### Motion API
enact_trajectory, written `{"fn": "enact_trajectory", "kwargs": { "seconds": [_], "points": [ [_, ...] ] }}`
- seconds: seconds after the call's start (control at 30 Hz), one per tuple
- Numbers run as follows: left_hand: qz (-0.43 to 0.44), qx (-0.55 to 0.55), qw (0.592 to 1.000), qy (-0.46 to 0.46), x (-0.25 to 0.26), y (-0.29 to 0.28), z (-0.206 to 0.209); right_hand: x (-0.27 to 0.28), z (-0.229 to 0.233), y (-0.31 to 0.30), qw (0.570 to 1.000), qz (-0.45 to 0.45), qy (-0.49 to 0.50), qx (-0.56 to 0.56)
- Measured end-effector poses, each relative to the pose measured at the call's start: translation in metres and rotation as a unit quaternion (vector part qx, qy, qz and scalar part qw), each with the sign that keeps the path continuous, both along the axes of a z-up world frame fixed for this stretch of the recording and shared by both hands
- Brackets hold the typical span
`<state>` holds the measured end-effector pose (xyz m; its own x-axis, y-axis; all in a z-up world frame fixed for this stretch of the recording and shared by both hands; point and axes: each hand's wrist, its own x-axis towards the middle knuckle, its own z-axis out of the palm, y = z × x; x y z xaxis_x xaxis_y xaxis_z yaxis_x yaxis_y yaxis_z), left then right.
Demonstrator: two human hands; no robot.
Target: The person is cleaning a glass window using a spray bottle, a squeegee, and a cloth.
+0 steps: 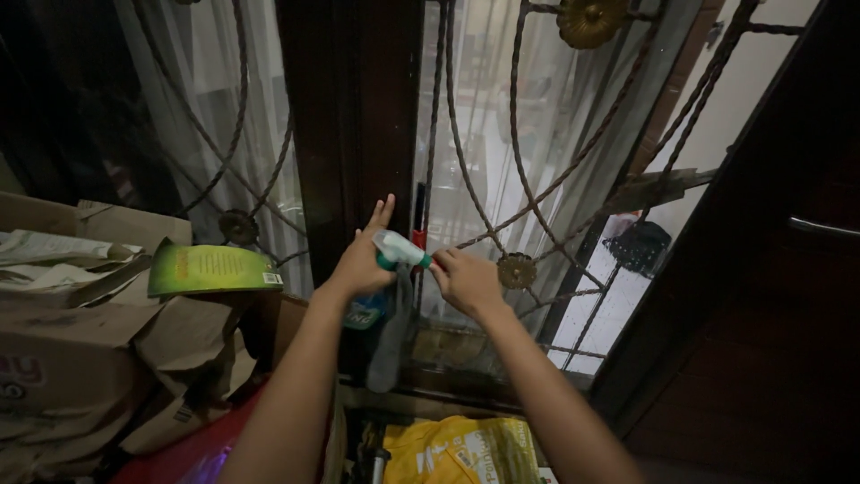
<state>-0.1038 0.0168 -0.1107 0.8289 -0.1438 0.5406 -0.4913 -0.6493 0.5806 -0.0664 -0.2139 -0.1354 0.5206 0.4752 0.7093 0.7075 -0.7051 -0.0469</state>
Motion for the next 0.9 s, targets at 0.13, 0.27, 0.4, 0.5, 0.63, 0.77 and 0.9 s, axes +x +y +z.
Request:
{"fn": "enact_trajectory", "kwargs": {
  "seconds": [0.13, 0.27, 0.4, 0.5, 0.63, 0.77, 0.9],
  "points": [
    [0.008, 0.01, 1.0, 0.001, 0.002, 0.0, 0.0, 0.001, 0.002, 0.001, 1.0, 0.003, 0.003, -0.009],
    [0.018, 0.014, 1.0, 0.006, 0.002, -0.001, 0.0, 0.004, 0.001, 0.002, 1.0, -0.008, -0.004, -0.026],
    [0.03, 0.026, 0.999, -0.002, 0.005, 0.0, -0.003, 0.003, 0.0, 0.002, 1.0, -0.003, -0.009, -0.018],
    [0.031, 0.027, 0.999, -0.007, 0.005, 0.0, -0.003, 0.002, 0.0, 0.003, 1.0, -0.007, -0.008, -0.013],
    [0.019, 0.021, 0.999, -0.028, 0.005, 0.001, -0.004, 0.002, -0.001, 0.003, 1.0, -0.021, -0.01, -0.015],
    [0.036, 0.023, 0.999, -0.009, 0.008, 0.002, -0.004, 0.006, -0.004, 0.0, 0.999, -0.028, -0.015, -0.011],
    [0.037, 0.033, 0.998, -0.034, 0.012, 0.004, -0.01, 0.008, -0.005, -0.004, 0.999, -0.04, -0.011, -0.016]
  ]
}}
